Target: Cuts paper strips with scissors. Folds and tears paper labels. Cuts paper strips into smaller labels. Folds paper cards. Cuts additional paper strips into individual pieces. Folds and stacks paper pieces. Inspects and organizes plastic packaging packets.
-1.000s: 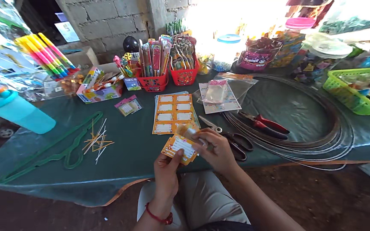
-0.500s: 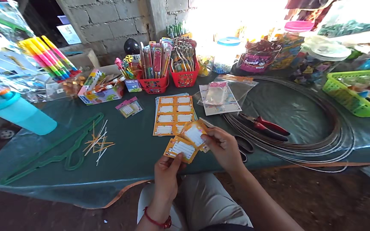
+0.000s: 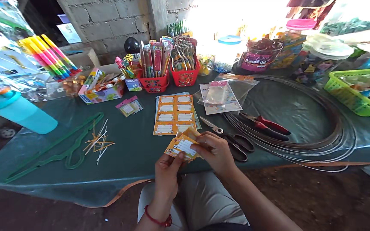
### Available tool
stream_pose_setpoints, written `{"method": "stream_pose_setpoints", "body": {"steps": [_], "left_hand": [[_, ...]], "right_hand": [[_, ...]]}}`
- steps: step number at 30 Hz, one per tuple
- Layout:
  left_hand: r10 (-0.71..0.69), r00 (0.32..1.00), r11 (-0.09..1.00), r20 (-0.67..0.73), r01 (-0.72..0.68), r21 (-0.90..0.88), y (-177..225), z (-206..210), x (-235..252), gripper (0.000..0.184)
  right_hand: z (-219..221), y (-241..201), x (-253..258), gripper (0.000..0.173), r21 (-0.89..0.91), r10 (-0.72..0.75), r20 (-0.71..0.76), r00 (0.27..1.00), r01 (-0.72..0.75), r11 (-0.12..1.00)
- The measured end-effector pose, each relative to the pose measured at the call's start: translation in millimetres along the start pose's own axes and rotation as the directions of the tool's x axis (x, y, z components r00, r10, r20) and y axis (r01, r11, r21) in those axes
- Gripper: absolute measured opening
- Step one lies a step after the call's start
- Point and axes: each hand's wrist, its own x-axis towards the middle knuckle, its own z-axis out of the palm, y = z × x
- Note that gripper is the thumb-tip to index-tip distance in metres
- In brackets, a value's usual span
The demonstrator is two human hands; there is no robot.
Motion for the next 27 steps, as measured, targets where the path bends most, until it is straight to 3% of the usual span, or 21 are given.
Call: {"method": "stream_pose_setpoints", "body": {"steps": [3, 8, 10, 14, 17, 20, 24, 27], "left_hand": [[0.002, 1.0, 1.0, -0.002, -0.002, 0.006, 0.5, -1.6, -0.4, 0.014], [0.024, 1.0, 0.999, -0.005, -0.024, -0.023, -0.6, -2.4, 0.4, 0.014], [0.03, 1.0, 0.999, -0.004, -0.03, -0.023, -1.1, -1.4, 0.7, 0.015], [0.044, 0.999, 0.999, -0.011, -0.044, -0.008, -1.7, 1.0, 2.3, 0.015], [0.045, 0.999, 0.999, -0.009, -0.045, 0.012, -1.1, 1.0, 3.1, 0.016], [0.028, 0.999, 0.999, -0.018, -0.027, 0.024, -0.3, 0.0, 2.1, 0.013], [0.016, 0.999, 1.0, -0.03, -0.016, 0.01, -0.2, -1.8, 0.3, 0.014], [0.027, 0.999, 1.0, -0.027, -0.026, 0.011, -0.6, -0.9, 0.3, 0.014]], "right_hand": [[-7.7, 1.1, 5.2, 0.02, -0.01, 0.017, -0.046, 0.999, -0.018, 1.0], [-19.3, 5.8, 11.0, 0.021, -0.085, -0.018, -0.257, 0.966, -0.004, 0.996], [-17.2, 6.5, 9.0, 0.022, -0.126, -0.057, -0.253, 0.966, 0.025, 0.992], [-5.2, -3.9, -2.0, 0.024, -0.096, -0.062, -0.069, 0.996, 0.055, 0.994], [1.3, -7.0, -7.1, 0.024, -0.057, -0.076, -0.011, 0.997, 0.076, 0.996], [-5.0, -4.9, -2.8, 0.022, -0.085, -0.071, -0.065, 0.995, 0.065, 0.994], [-27.4, 2.3, 10.6, 0.023, -0.175, -0.083, -0.254, 0.964, 0.038, 0.984], [-29.8, 3.2, 11.3, 0.024, -0.2, -0.099, -0.25, 0.963, 0.049, 0.979]]}}
